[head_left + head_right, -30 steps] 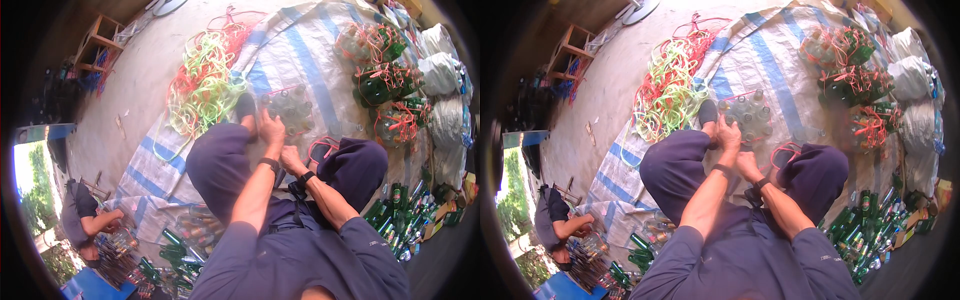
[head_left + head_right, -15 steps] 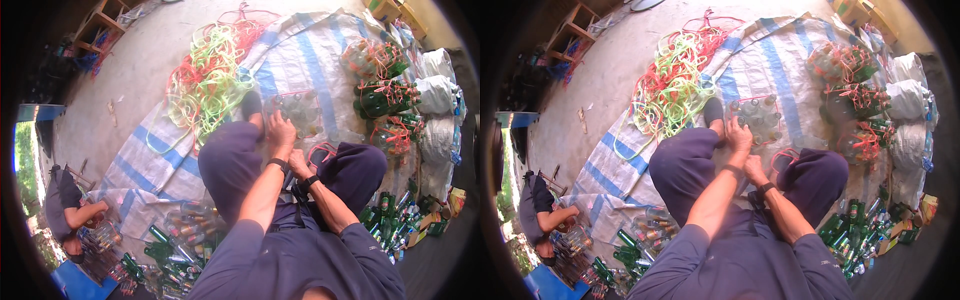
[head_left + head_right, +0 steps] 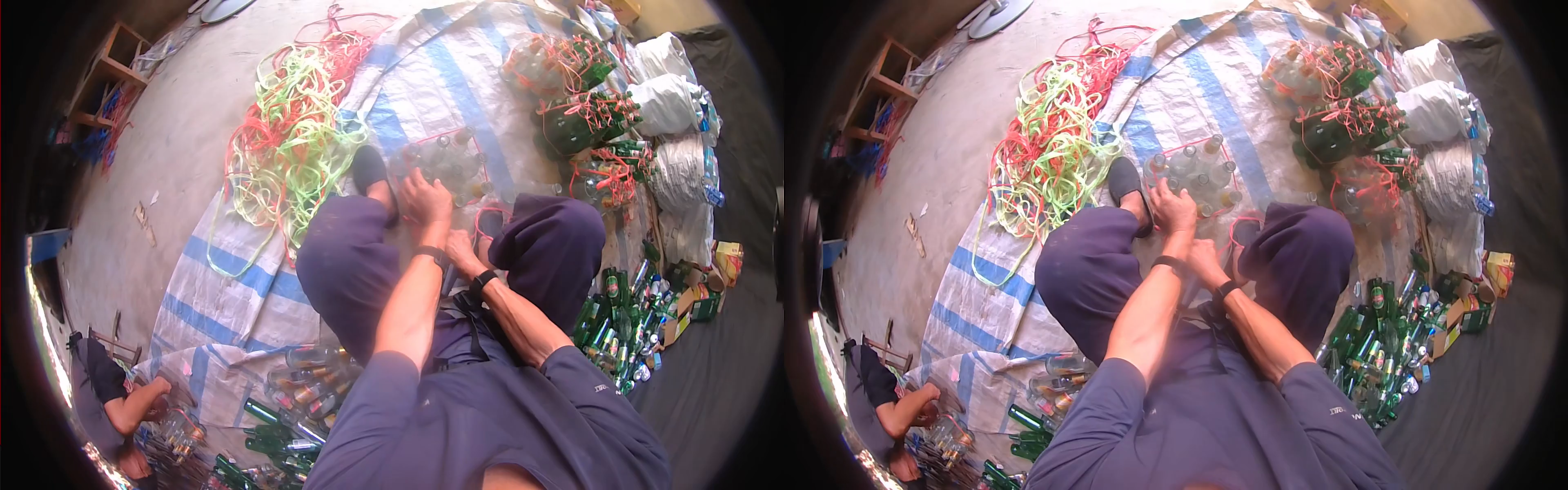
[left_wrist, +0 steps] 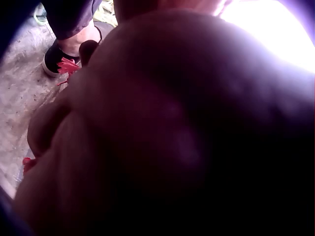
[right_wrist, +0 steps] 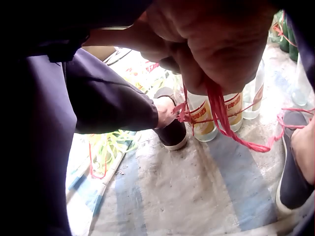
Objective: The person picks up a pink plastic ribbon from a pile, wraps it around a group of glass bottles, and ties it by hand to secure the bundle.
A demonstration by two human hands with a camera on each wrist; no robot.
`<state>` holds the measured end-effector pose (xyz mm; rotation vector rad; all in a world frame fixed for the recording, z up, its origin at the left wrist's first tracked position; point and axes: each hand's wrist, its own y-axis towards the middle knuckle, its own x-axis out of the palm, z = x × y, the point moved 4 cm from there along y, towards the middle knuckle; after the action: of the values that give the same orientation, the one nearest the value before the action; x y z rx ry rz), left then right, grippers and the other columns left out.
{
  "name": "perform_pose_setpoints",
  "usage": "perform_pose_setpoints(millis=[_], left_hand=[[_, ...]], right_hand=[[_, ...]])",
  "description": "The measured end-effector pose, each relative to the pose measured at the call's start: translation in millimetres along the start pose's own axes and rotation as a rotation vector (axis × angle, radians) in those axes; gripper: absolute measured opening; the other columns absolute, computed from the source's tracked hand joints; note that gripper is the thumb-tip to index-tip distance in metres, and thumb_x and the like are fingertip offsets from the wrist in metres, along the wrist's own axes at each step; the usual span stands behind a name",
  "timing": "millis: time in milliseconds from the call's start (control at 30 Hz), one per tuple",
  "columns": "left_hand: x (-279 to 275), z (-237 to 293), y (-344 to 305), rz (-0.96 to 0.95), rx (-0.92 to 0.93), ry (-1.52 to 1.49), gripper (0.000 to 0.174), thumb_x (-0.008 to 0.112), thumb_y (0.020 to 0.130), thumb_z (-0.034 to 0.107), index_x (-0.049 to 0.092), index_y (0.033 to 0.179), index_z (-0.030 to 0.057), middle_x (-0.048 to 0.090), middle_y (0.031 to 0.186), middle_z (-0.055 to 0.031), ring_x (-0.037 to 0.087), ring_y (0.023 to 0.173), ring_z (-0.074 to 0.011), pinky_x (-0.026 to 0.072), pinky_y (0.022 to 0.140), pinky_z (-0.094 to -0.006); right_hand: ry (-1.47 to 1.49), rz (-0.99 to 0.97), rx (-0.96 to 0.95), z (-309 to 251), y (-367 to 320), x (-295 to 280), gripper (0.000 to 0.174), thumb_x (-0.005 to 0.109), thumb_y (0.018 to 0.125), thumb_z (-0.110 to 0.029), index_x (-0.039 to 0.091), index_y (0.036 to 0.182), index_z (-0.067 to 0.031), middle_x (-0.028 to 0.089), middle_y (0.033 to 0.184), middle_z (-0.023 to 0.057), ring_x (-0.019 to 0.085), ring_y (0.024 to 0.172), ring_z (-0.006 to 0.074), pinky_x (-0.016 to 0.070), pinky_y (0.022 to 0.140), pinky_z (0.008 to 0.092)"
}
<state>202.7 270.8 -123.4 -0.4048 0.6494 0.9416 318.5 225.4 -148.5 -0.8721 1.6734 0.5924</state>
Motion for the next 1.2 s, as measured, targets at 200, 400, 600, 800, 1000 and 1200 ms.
perform_pose_setpoints(millis=[200, 400, 600, 800, 1000, 1200], left_hand=[[0, 2, -1, 0.012, 0.002, -0.004, 0.048, 0.072, 0.074, 0.016, 0.055, 0.118, 0.0065, 0.056, 0.109, -0.0163, 0.053, 0.105, -0.0372, 0.0438, 0.089, -0.0474], [0, 4, -1, -0.014, -0.017, 0.001, 0.051, 0.074, 0.073, 0.017, 0.057, 0.119, 0.0049, 0.057, 0.115, -0.0163, 0.054, 0.109, -0.0365, 0.0452, 0.091, -0.0462], [0, -2, 0, -0.007, 0.051, 0.016, 0.051, 0.073, 0.073, 0.018, 0.057, 0.119, 0.0045, 0.058, 0.112, -0.017, 0.055, 0.107, -0.038, 0.0451, 0.09, -0.047], [6, -4, 0, 0.036, 0.098, 0.017, 0.048, 0.073, 0.073, 0.017, 0.058, 0.117, 0.0033, 0.06, 0.108, -0.0177, 0.057, 0.102, -0.0373, 0.0467, 0.086, -0.046], [4, 0, 1, 0.012, 0.105, -0.027, 0.042, 0.07, 0.076, 0.012, 0.058, 0.115, 0.0016, 0.059, 0.107, -0.019, 0.057, 0.1, -0.0386, 0.0476, 0.084, -0.0466], [6, 1, 3, 0.016, 0.131, -0.043, 0.04, 0.069, 0.077, 0.012, 0.058, 0.115, 0.0018, 0.059, 0.109, -0.019, 0.057, 0.101, -0.0388, 0.0477, 0.085, -0.0461]], right_hand=[[0.076, 0.018, 0.003, 0, 1, -9, 0.01, 0.062, 0.066, -0.018, 0.063, 0.068, -0.009, 0.063, 0.067, 0.0091, 0.064, 0.067, 0.026, 0.0485, 0.059, 0.0402], [0.053, 0.096, -0.022, 4, -6, 3, 0.007, 0.063, 0.064, -0.018, 0.061, 0.063, -0.0105, 0.061, 0.064, 0.008, 0.063, 0.065, 0.0251, 0.0471, 0.058, 0.0397], [0.075, 0.033, -0.119, 16, -4, 34, 0.013, 0.061, 0.072, -0.017, 0.065, 0.067, -0.0056, 0.063, 0.066, 0.0151, 0.063, 0.06, 0.0325, 0.0469, 0.051, 0.0441], [0.117, 0.063, -0.096, 8, -6, 26, 0.011, 0.062, 0.071, -0.017, 0.064, 0.066, -0.0065, 0.063, 0.065, 0.0139, 0.063, 0.06, 0.0319, 0.0471, 0.051, 0.0439], [0.013, 0.015, -0.115, 3, -5, 11, 0.005, 0.062, 0.067, -0.013, 0.063, 0.067, -0.0074, 0.061, 0.064, 0.0092, 0.065, 0.064, 0.0251, 0.0495, 0.057, 0.0382], [0.249, -0.007, 0.032, 13, 0, -8, 0.006, 0.061, 0.07, -0.008, 0.063, 0.07, -0.0028, 0.062, 0.069, 0.0177, 0.065, 0.066, 0.0338, 0.0509, 0.059, 0.0435]])
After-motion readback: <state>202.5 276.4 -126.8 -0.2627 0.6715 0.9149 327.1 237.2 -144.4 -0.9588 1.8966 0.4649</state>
